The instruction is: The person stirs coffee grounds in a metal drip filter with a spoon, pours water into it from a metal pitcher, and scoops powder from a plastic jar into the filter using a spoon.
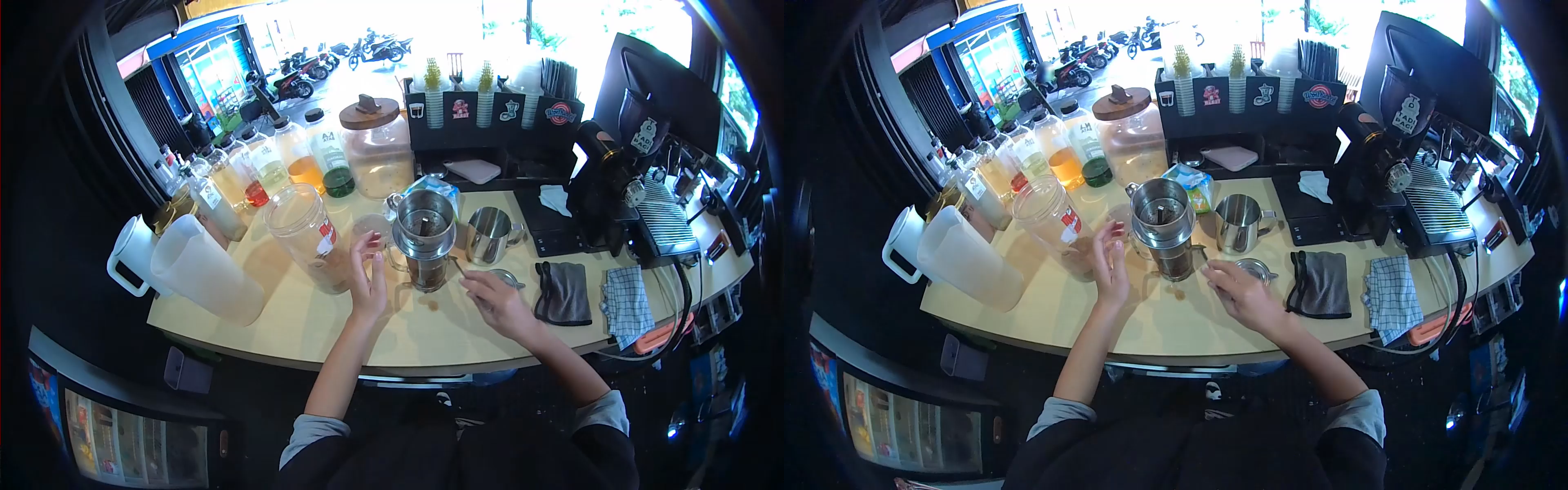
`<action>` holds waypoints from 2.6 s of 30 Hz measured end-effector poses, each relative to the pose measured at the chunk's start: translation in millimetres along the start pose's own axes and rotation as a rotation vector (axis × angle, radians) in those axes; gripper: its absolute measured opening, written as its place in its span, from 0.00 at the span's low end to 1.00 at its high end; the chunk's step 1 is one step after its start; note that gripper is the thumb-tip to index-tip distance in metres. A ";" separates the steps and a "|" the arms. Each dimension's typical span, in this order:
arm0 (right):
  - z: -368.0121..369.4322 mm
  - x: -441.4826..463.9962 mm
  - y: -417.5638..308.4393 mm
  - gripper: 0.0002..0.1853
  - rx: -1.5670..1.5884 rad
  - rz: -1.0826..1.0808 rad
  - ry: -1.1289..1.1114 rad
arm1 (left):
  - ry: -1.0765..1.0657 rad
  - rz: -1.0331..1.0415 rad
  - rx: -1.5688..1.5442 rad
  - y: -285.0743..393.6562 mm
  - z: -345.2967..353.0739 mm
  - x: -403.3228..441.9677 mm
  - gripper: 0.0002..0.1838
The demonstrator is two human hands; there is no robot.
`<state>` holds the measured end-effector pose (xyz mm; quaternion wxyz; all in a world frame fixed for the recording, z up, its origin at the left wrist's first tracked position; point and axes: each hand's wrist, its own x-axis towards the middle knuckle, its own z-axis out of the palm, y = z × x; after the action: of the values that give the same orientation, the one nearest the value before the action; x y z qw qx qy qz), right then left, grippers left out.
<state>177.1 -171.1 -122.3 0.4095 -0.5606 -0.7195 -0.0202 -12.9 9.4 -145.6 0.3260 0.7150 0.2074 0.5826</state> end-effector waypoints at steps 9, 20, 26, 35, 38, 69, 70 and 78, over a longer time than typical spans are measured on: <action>12.1 -6.1 0.6 0.22 -0.139 -0.032 -0.327 | -0.005 0.023 0.033 1.6 -1.5 2.8 0.20; 4.8 -5.2 -5.2 0.36 -0.160 -0.070 -0.357 | -0.039 -0.005 0.054 4.8 4.8 -2.5 0.20; -21.7 3.9 6.3 0.27 -0.075 0.005 -0.151 | 0.040 -0.045 -0.117 0.8 8.6 6.5 0.24; -39.0 21.6 93.3 0.17 0.100 0.452 0.147 | -0.012 0.251 -0.104 31.3 21.3 56.2 0.47; -23.8 11.8 103.7 0.09 0.325 0.485 0.211 | -0.070 0.306 -0.081 27.0 24.0 53.7 0.48; -114.2 139.0 -45.3 0.09 0.113 0.102 0.154 | -0.154 0.333 0.023 26.8 20.0 38.9 0.40; -114.0 141.9 -47.2 0.09 0.032 0.082 0.133 | -0.152 0.335 0.022 26.2 20.2 39.0 0.39; -105.2 160.1 -57.3 0.11 0.007 0.007 0.052 | -0.170 0.315 0.054 25.3 20.9 38.2 0.38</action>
<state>183.8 -117.3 70.1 0.4302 -0.5609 -0.7067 -0.0307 14.2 12.8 -103.3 0.2278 0.7939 0.0803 0.5580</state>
